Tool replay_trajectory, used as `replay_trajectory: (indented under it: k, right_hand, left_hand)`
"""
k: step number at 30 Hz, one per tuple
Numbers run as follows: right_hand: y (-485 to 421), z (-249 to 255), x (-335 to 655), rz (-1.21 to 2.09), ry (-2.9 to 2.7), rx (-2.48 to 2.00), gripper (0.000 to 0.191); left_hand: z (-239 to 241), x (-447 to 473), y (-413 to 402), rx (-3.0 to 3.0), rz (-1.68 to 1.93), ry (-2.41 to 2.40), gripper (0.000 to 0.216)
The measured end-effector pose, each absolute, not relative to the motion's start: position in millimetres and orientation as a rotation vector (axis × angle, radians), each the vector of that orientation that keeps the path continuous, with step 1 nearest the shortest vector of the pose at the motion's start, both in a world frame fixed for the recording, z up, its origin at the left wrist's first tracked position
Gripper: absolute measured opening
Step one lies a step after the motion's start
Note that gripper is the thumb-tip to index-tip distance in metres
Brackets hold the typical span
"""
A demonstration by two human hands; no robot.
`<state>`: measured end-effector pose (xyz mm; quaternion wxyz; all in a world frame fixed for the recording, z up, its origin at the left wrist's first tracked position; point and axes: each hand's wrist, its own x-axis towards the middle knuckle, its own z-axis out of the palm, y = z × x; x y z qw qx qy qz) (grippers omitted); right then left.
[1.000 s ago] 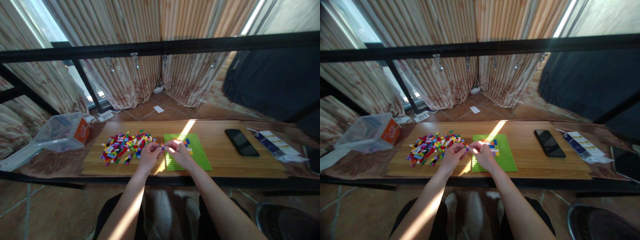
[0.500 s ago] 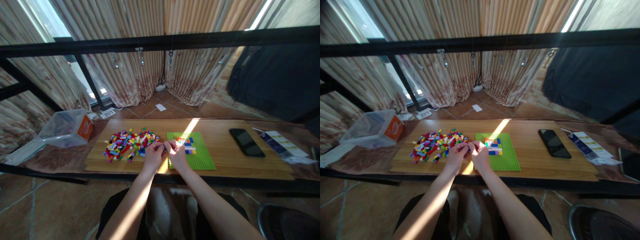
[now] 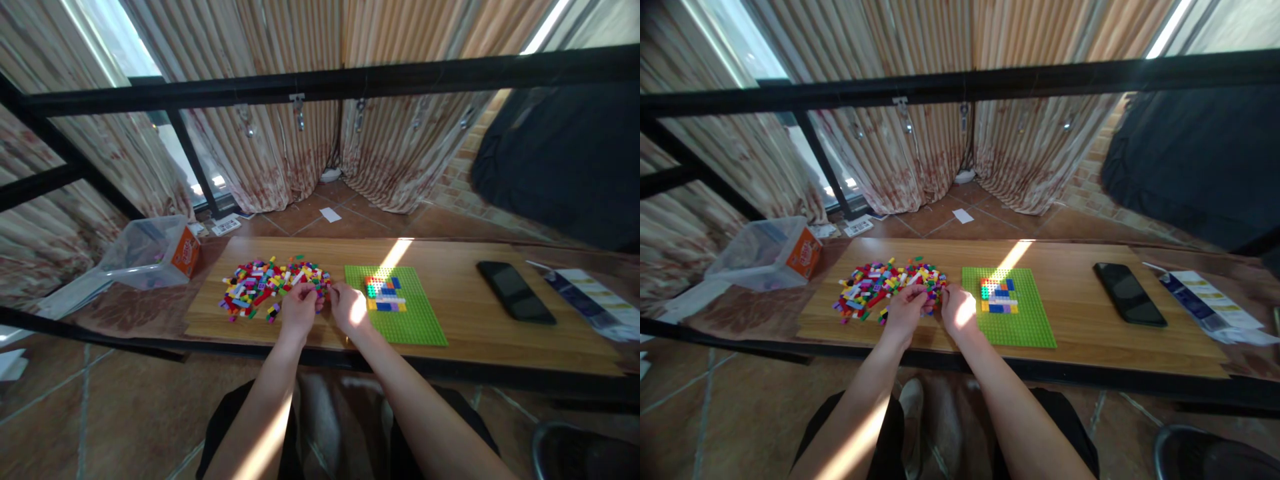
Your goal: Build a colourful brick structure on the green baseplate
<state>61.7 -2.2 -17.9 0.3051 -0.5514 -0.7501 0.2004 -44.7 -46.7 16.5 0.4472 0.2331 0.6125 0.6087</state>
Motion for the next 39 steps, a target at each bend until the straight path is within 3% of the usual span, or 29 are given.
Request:
replay_trajectory:
  k: [10,17,28,31,34,39]
  right_hand:
    - [-3.6,-12.3,66.4,0.524,-2.026,-1.396,0.027]
    - [-10.3,-2.6,64.4,1.128,-1.685,-1.19,0.039]
    - [-14.6,0.1,57.4,1.413,-1.31,-1.075,0.04]
    - [-9.6,-2.6,57.4,1.315,-1.411,-1.157,0.04]
    - [-2.9,-7.8,57.8,0.988,-1.661,-1.26,0.033]
    - [1.3,-14.3,54.9,0.656,-1.901,-1.284,0.022]
  left_hand:
    - [14.6,-51.4,-51.4,0.721,1.439,1.61,0.01]
    - [14.2,-43.5,-49.8,0.706,1.488,1.508,0.006]
    - [16.8,-36.8,-54.6,0.539,1.543,1.25,0.011]
    - [13.2,-48.4,-51.5,0.672,1.52,1.442,0.008]
    - [12.4,-65.9,-51.0,1.02,1.457,1.8,0.004]
    - [15.9,-86.2,-55.4,1.438,1.172,2.213,0.013]
